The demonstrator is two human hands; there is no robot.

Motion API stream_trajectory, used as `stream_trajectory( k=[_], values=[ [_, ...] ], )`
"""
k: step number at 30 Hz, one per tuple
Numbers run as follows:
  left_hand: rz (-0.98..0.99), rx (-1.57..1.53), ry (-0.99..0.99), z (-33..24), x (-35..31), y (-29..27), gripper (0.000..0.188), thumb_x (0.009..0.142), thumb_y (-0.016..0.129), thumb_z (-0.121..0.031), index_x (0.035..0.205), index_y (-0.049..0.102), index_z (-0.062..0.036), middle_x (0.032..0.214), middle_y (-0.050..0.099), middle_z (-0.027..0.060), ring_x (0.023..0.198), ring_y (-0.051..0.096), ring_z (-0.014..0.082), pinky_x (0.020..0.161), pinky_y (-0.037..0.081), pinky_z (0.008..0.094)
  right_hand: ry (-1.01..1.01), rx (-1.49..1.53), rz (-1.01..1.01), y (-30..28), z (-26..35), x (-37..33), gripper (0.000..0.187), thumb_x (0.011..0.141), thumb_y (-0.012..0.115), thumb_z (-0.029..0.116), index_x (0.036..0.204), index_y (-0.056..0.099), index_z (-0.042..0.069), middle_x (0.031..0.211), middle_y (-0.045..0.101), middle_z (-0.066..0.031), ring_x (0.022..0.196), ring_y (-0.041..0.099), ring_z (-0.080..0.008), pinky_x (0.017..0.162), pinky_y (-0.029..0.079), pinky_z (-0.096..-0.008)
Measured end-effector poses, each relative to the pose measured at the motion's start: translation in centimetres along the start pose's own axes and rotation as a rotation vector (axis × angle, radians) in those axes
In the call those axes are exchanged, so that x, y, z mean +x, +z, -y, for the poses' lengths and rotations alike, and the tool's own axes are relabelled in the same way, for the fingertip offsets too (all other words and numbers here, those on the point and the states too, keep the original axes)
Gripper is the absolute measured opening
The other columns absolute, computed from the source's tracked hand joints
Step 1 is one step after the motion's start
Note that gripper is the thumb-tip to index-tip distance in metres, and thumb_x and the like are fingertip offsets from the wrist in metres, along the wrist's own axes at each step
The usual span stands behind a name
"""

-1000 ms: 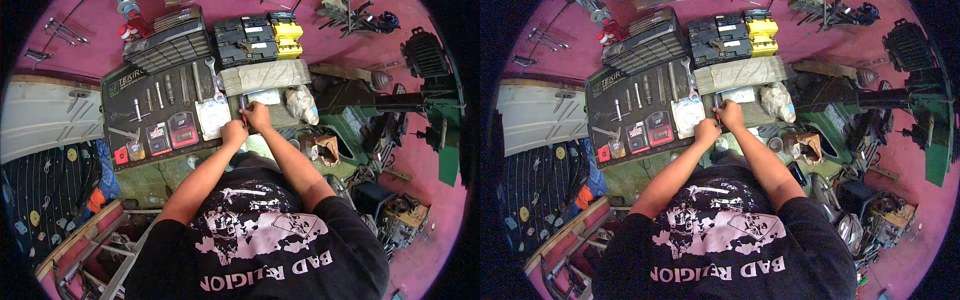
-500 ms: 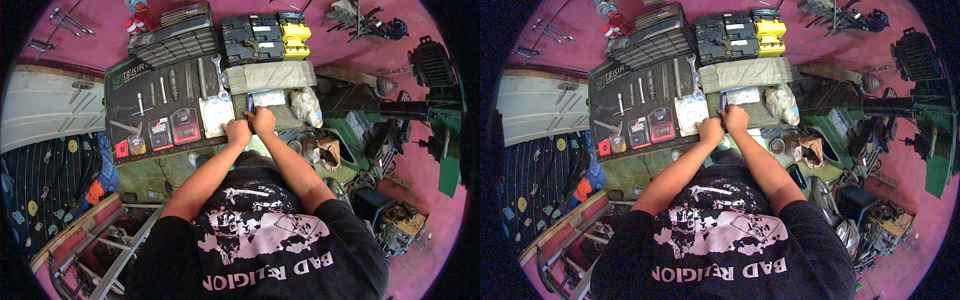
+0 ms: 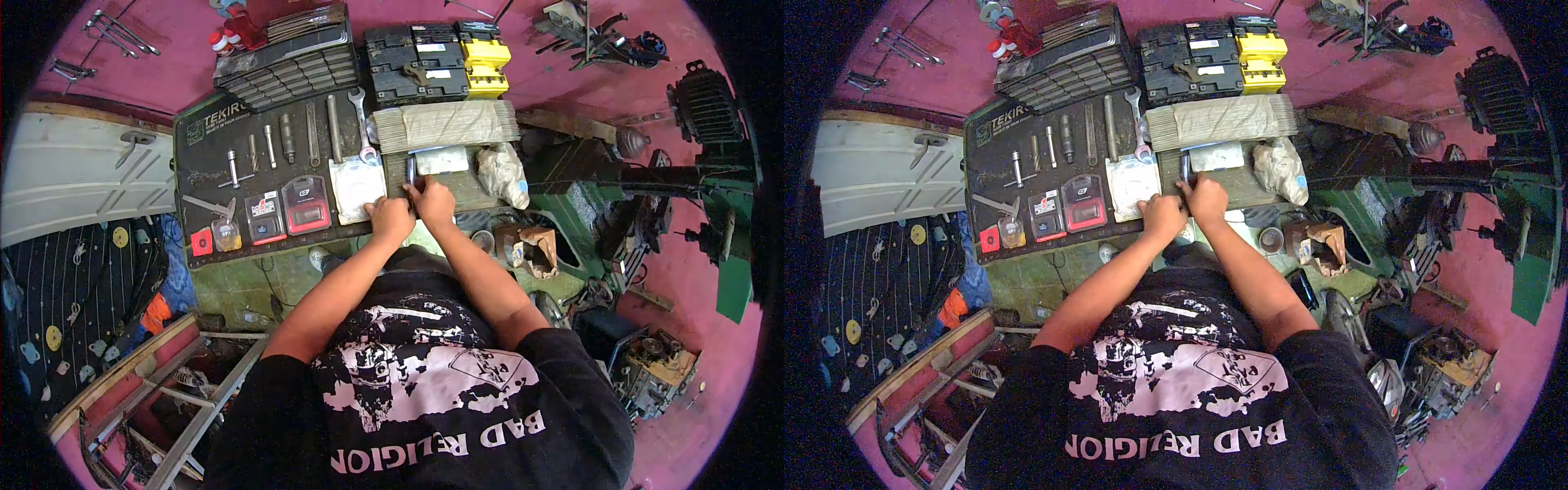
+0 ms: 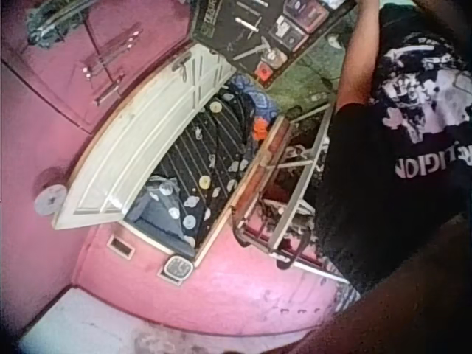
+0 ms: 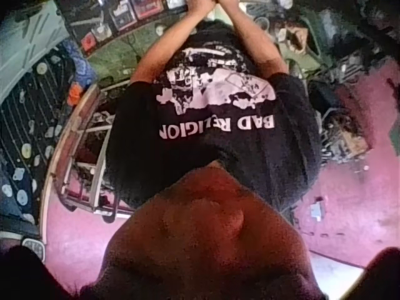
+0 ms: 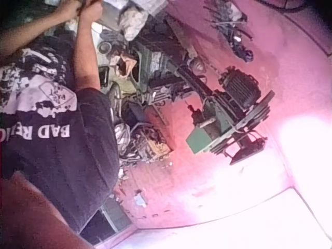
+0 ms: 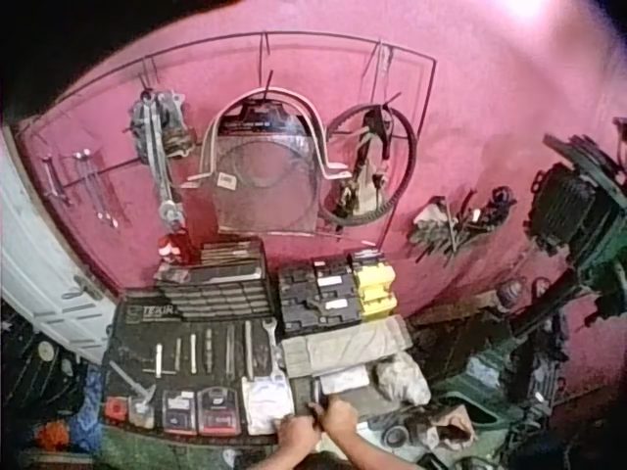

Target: The person organizes various tools on a workbench, including a screwdriver, caliper, wrench, and metal cylinders. They pick up and place down items repeatedly, arranging them in a specific order on the surface.

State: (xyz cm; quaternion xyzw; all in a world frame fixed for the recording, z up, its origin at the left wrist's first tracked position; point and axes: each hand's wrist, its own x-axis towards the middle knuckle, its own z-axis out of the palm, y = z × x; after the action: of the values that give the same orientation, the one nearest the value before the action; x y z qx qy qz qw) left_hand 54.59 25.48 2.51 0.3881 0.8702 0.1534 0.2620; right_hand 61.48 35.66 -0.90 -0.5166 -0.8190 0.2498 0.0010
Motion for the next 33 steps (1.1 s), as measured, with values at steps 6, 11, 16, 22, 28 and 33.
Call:
stream_trajectory(
  k=[6, 11, 16, 22, 28, 33],
  values=[
    [-0.126, -0.030, -0.018, 1.7, 1.5, 0.1, 0.027, 0.082, 0.067, -0.016, 0.108, 0.074, -0.0115, 0.096, 0.075, 0.0156, 0.100, 0.066, 0.0374, 0.088, 0.039, 0.0544, -0.046, 0.007, 0.081, 0.1, -1.0, -2.3, 0.045, 0.081, 0.080, 0.046, 0.102, 0.071, 0.007, 0.088, 0.074, -0.0212, 0.084, 0.073, -0.0415, 0.075, 0.057, -0.0523],
    [-0.046, -0.074, 0.126, 1.7, 2.4, -0.6, 0.042, 0.084, 0.065, -0.013, 0.125, 0.069, -0.0158, 0.113, 0.073, 0.0128, 0.108, 0.064, 0.0373, 0.089, 0.041, 0.0571, -0.044, 0.063, 0.027, 0.5, -0.5, -2.3, 0.036, 0.081, 0.079, 0.037, 0.095, 0.073, 0.005, 0.088, 0.074, -0.0227, 0.086, 0.072, -0.0425, 0.077, 0.057, -0.0522],
    [-0.103, -0.281, 0.247, 2.7, 0.2, -3.0, 0.043, 0.088, 0.067, -0.015, 0.131, 0.068, -0.0132, 0.118, 0.073, 0.0133, 0.107, 0.065, 0.0381, 0.094, 0.049, 0.0525, 0.007, 0.420, 0.156, -1.5, -0.3, -2.3, 0.031, 0.081, 0.081, 0.027, 0.090, 0.076, -0.002, 0.077, 0.073, -0.0165, 0.070, 0.071, -0.0284, 0.067, 0.054, -0.0406],
    [-0.231, -0.558, 0.249, 9.9, -4.0, -6.5, 0.037, 0.090, 0.071, -0.014, 0.126, 0.070, -0.0067, 0.113, 0.074, 0.0161, 0.098, 0.071, 0.0345, 0.089, 0.055, 0.0436, 0.185, 0.998, 0.674, -4.1, 0.9, -7.4, 0.021, 0.093, 0.075, 0.015, 0.108, 0.075, 0.001, 0.087, 0.069, -0.0002, 0.075, 0.056, -0.0115, 0.069, 0.044, -0.0277],
    [-0.260, -0.603, -0.105, 20.2, -8.4, -8.6, 0.034, 0.092, 0.072, -0.017, 0.124, 0.072, -0.0060, 0.104, 0.077, 0.0153, 0.079, 0.071, 0.0227, 0.076, 0.056, 0.0353, 0.254, 1.105, 0.874, -1.6, 5.3, -7.2, 0.026, 0.095, 0.073, 0.012, 0.118, 0.073, 0.001, 0.095, 0.070, 0.0007, 0.081, 0.058, -0.0103, 0.072, 0.046, -0.0260],
    [-0.387, -0.529, -0.252, 30.3, -8.8, -12.5, 0.028, 0.092, 0.070, -0.018, 0.116, 0.074, -0.0039, 0.100, 0.077, 0.0153, 0.085, 0.072, 0.0266, 0.078, 0.056, 0.0379, -0.165, 0.573, 0.514, 3.6, 9.0, -4.8, 0.021, 0.094, 0.071, 0.010, 0.114, 0.070, 0.003, 0.086, 0.073, -0.0085, 0.070, 0.065, -0.0180, 0.066, 0.053, -0.0341]
  ],
)
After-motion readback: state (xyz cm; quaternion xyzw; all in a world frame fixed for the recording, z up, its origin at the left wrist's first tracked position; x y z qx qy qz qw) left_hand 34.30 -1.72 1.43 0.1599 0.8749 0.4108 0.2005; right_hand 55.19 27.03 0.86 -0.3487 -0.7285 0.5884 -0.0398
